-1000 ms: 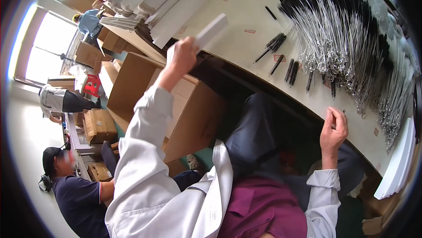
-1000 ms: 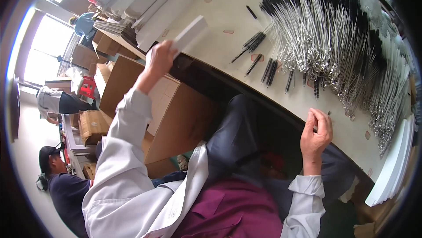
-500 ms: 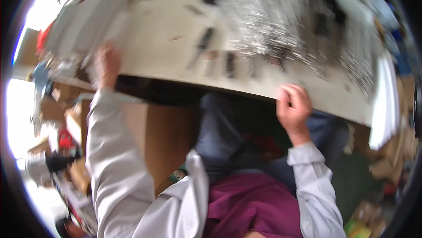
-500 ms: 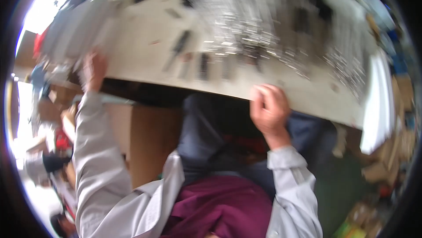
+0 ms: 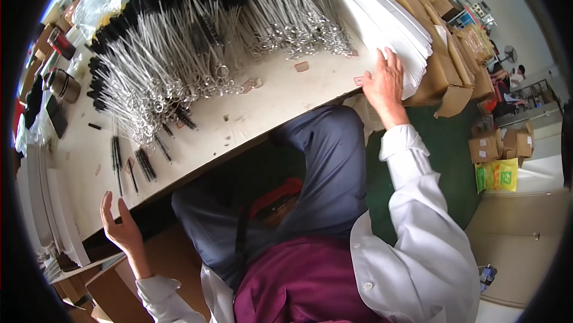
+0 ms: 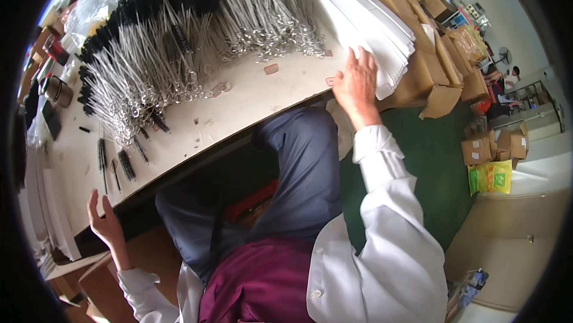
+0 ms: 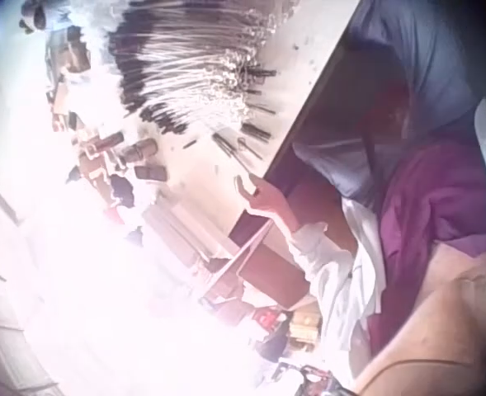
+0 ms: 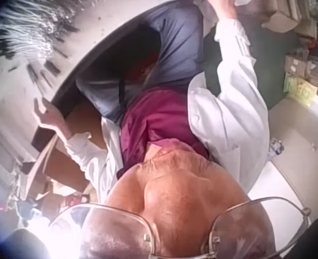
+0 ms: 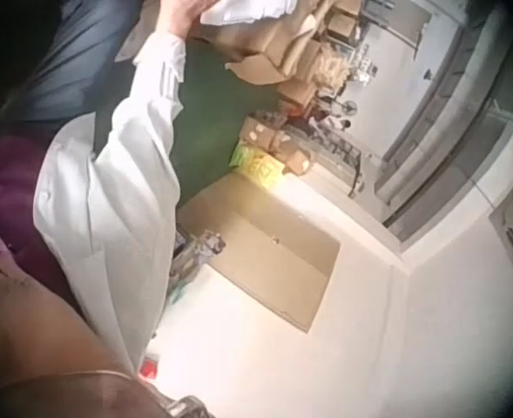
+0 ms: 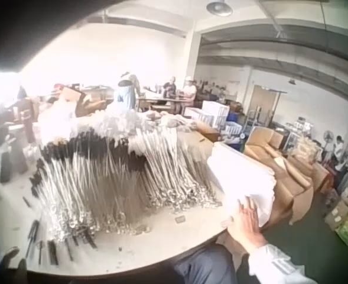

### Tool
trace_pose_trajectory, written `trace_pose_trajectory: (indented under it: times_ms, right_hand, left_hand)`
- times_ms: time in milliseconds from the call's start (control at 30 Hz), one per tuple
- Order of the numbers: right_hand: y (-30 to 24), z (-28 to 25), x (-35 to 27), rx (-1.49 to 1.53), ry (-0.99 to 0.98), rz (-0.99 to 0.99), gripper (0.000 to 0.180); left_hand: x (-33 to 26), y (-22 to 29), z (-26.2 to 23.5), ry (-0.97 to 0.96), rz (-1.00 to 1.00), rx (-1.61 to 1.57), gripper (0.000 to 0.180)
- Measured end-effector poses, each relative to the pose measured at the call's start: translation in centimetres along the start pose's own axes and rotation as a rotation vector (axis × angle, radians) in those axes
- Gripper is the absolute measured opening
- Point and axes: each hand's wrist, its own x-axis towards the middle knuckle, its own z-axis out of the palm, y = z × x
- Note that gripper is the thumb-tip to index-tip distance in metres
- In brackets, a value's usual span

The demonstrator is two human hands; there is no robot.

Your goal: Packaging small black cleaning brushes into white cardboard sleeves at a factory workbench.

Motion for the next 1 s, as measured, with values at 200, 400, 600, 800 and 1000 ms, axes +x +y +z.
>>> trace_pose_trajectory:
  times_ms: [200, 400, 600, 800, 1000]
  right_hand:
    - [6.5, 1.0, 0.0, -0.189, -0.058, -0.054, 0.055]
    - [6.8, 1.5, -0.8, -0.201, 0.025, -0.11, 0.05]
    - [8.2, 2.4, -0.8, -0.166, 0.021, -0.109, 0.054]
    - [8.4, 1.2, -1.2, -0.145, 0.016, -0.099, 0.058]
    - [8.6, -0.5, -1.0, -0.166, 0.071, -0.057, 0.059]
  left_hand:
    - [-1.1, 4.3, 1.8, -0.042, -0.009, -0.093, 0.03]
    - [-1.2, 7.1, 2.9, -0.1, 0.006, -0.139, 0.032]
    - [-1.5, 8.0, 3.3, -0.138, -0.004, -0.179, 0.033]
    - [-1.7, 9.3, 3.4, -0.153, -0.034, -0.211, 0.033]
    - [-1.8, 9.8, 3.2, -0.161, -0.002, -0.198, 0.034]
